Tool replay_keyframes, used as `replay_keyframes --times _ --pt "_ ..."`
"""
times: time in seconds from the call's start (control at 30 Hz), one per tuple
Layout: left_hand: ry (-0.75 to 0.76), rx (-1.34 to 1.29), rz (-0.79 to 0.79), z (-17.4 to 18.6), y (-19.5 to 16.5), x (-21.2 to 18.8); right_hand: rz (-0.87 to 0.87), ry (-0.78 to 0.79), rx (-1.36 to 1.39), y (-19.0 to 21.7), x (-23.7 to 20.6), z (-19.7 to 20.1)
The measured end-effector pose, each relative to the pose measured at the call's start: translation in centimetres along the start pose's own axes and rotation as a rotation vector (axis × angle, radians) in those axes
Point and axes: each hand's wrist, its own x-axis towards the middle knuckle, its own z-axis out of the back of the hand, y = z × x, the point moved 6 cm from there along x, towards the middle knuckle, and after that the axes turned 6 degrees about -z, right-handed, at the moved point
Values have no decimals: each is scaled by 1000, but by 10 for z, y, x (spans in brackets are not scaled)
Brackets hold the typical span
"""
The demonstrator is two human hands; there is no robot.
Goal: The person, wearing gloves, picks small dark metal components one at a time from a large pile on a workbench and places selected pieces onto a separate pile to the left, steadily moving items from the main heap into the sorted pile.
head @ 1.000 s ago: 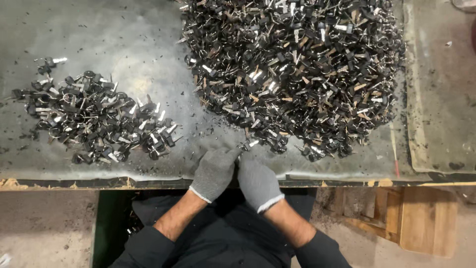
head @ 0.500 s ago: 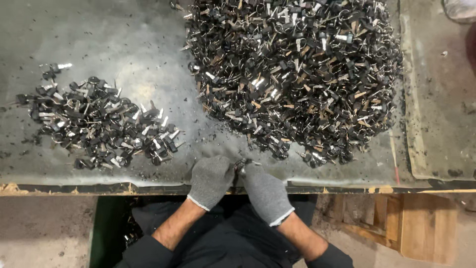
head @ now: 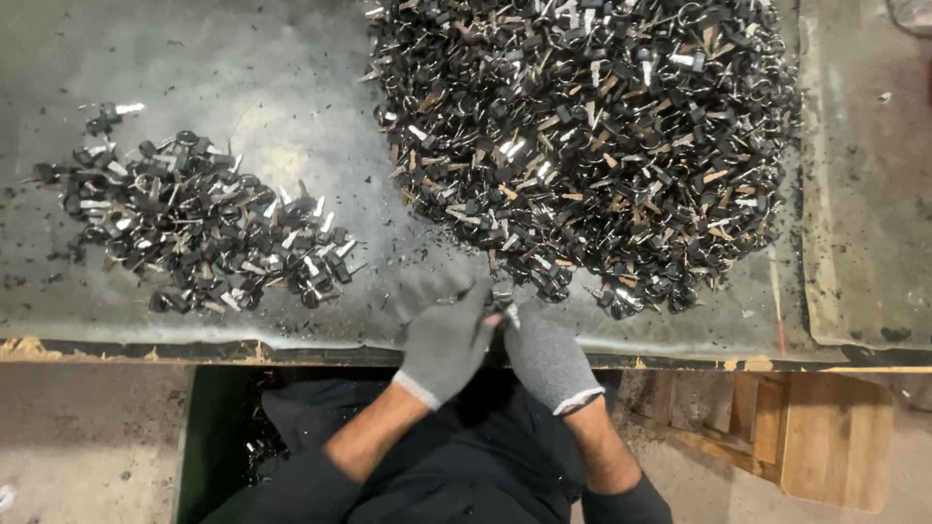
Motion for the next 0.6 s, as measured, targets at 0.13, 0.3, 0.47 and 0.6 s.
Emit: replay_keyframes --times 0.13,0.3,0.47,0.6 --pt "-26 152 -136 -14 2 37 172 -70 42 16 -7 0" --pt "93 -29 -20 -8 31 27 110 -41 34 10 -13 2" --pt "26 51 -59 -4 40 11 158 -121 200 22 -1 7" --pt "49 74 -94 -14 44 9 137 -73 66 36 6 6"
